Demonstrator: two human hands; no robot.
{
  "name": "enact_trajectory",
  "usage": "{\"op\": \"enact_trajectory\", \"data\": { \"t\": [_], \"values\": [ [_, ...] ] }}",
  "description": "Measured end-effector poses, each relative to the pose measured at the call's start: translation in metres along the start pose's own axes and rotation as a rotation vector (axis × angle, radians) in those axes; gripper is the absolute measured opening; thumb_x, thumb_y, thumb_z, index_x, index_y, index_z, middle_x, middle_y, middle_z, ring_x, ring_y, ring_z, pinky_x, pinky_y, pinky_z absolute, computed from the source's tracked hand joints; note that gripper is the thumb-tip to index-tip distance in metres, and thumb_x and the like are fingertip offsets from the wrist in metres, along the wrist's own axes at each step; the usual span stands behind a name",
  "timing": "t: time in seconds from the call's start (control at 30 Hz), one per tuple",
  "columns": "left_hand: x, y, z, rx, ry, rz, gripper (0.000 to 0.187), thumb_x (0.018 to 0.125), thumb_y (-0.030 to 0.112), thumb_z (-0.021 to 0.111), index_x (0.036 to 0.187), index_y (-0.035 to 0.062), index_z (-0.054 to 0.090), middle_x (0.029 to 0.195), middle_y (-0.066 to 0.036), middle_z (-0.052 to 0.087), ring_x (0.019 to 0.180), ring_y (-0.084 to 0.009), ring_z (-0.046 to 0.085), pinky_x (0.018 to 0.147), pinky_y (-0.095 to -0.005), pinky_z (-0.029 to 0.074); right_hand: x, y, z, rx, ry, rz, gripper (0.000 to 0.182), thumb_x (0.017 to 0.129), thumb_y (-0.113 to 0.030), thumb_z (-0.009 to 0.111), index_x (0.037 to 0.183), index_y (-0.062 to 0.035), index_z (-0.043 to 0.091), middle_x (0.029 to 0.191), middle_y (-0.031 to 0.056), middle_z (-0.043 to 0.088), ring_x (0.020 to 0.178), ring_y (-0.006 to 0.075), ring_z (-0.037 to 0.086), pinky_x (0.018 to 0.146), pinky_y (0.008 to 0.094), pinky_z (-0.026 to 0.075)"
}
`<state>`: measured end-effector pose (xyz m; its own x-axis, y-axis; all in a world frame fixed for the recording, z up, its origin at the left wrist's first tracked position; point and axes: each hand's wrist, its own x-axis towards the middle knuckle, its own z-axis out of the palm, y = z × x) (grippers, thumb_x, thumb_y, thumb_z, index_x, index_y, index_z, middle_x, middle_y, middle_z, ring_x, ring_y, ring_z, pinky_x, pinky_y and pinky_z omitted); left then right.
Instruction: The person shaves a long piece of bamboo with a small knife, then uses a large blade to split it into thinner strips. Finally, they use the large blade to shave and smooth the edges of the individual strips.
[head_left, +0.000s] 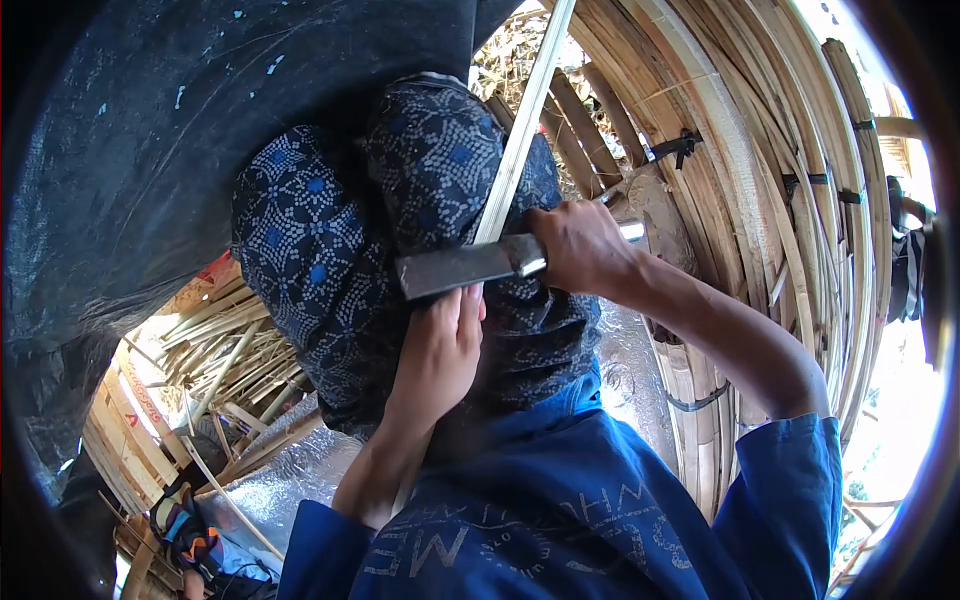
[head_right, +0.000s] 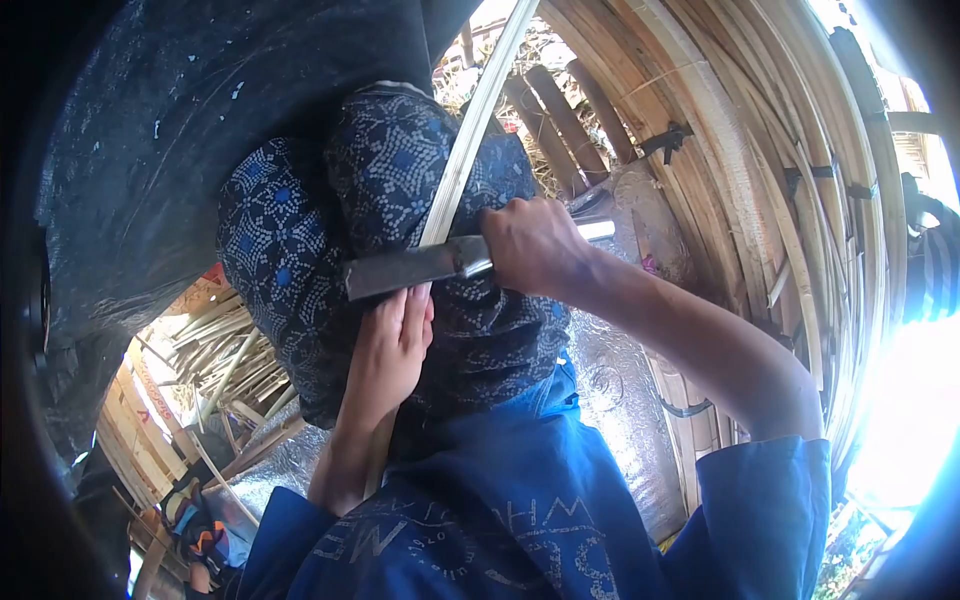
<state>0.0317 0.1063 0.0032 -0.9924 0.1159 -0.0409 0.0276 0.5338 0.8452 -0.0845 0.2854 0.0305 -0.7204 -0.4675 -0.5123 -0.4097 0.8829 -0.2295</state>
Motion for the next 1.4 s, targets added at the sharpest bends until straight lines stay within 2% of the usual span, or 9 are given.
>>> {"op": "enact_trajectory", "data": {
  "t": [0.03, 0.23, 0.57, 0.63, 0.83, 0.97, 1.07, 1.2, 1.4],
  "values": [
    [-0.008, 0.002, -0.004, -0.116, -0.068, -0.208, 0.018, 0.099, 0.014, 0.045, 0.091, 0.0008, 0.055, 0.076, -0.019, 0.058, 0.072, -0.0356, 0.06, 0.067, -0.0433, 0.047, 0.001, 0.0, -0.002, -0.012, -0.002, -0.02, 0.012, 0.073, -0.01, 0.066, 0.08, -0.0007, 0.062, 0.07, 0.0177, 0.067, 0.061, 0.0292, 0.067, 0.054, 0.0396, 0.053],
    [-0.044, 0.027, -0.034, -0.274, -0.185, -0.429, 0.025, 0.1, 0.015, 0.041, 0.082, 0.0009, 0.05, 0.061, -0.016, 0.052, 0.054, -0.0327, 0.056, 0.055, -0.0401, 0.044, 0.002, 0.0, 0.004, -0.045, 0.012, -0.058, 0.01, 0.079, -0.009, 0.06, 0.083, -0.0005, 0.061, 0.07, 0.0171, 0.067, 0.059, 0.0269, 0.067, 0.05, 0.0377, 0.052],
    [-0.115, 0.04, -0.068, -0.05, -0.182, -0.419, 0.024, 0.1, 0.014, 0.041, 0.082, -0.0001, 0.05, 0.058, -0.016, 0.052, 0.053, -0.0313, 0.057, 0.052, -0.0389, 0.042, 0.0, -0.018, -0.009, -0.126, -0.083, 0.002, 0.011, 0.084, -0.01, 0.054, 0.087, -0.0006, 0.059, 0.071, 0.0165, 0.067, 0.06, 0.0261, 0.067, 0.05, 0.0368, 0.053],
    [-0.136, 0.044, -0.078, -0.158, -0.276, -0.6, 0.022, 0.099, 0.014, 0.043, 0.085, 0.0004, 0.052, 0.06, -0.017, 0.056, 0.056, -0.0336, 0.062, 0.052, -0.04, 0.044, -0.001, -0.016, -0.002, -0.107, -0.004, -0.066, 0.011, 0.084, -0.01, 0.054, 0.088, -0.0005, 0.059, 0.071, 0.0166, 0.067, 0.06, 0.0256, 0.067, 0.05, 0.0365, 0.053],
    [-0.161, 0.05, -0.087, -0.162, -0.277, -0.709, 0.028, 0.099, 0.018, 0.042, 0.082, -0.0004, 0.053, 0.055, -0.014, 0.055, 0.05, -0.0298, 0.06, 0.047, -0.0376, 0.042, -0.004, -0.013, -0.002, -0.109, -0.046, -0.01, 0.013, 0.084, -0.01, 0.057, 0.093, -0.0019, 0.061, 0.074, 0.0151, 0.067, 0.059, 0.0238, 0.066, 0.049, 0.0351, 0.053],
    [-0.146, 0.034, -0.073, -0.094, -0.208, -0.56, 0.03, 0.1, 0.02, 0.041, 0.08, 0.0003, 0.052, 0.054, -0.013, 0.054, 0.048, -0.0276, 0.058, 0.046, -0.0365, 0.041, -0.003, -0.004, 0.01, 0.034, 0.019, 0.036, 0.015, 0.081, -0.008, 0.06, 0.095, -0.0028, 0.062, 0.074, 0.0131, 0.067, 0.058, 0.0224, 0.065, 0.05, 0.0342, 0.053],
    [-0.097, 0.035, -0.065, -0.098, -0.262, -0.545, 0.024, 0.099, 0.016, 0.044, 0.085, -0.001, 0.053, 0.063, -0.021, 0.057, 0.065, -0.0404, 0.062, 0.053, -0.0424, 0.045, -0.008, -0.005, 0.009, 0.103, 0.039, 0.02, 0.017, 0.078, -0.008, 0.064, 0.094, -0.0034, 0.061, 0.074, 0.0125, 0.067, 0.059, 0.0227, 0.065, 0.052, 0.035, 0.054],
    [-0.025, 0.019, -0.03, -0.113, -0.14, -0.219, 0.027, 0.1, 0.017, 0.042, 0.086, -0.0025, 0.054, 0.067, -0.021, 0.06, 0.067, -0.0398, 0.062, 0.058, -0.0449, 0.047, -0.013, -0.005, 0.008, 0.04, 0.034, -0.046, 0.023, 0.073, -0.011, 0.068, 0.092, -0.0022, 0.06, 0.074, 0.0152, 0.068, 0.064, 0.0285, 0.067, 0.061, 0.0393, 0.055],
    [0.02, 0.019, -0.022, -0.146, -0.167, -0.221, 0.025, 0.1, 0.018, 0.043, 0.093, -0.0032, 0.055, 0.071, -0.02, 0.062, 0.07, -0.0396, 0.063, 0.061, -0.0442, 0.049, -0.007, -0.005, 0.003, 0.095, 0.039, 0.027, 0.02, 0.071, -0.012, 0.066, 0.086, -0.0001, 0.061, 0.072, 0.0196, 0.067, 0.067, 0.034, 0.068, 0.064, 0.0422, 0.055]
  ]
}}
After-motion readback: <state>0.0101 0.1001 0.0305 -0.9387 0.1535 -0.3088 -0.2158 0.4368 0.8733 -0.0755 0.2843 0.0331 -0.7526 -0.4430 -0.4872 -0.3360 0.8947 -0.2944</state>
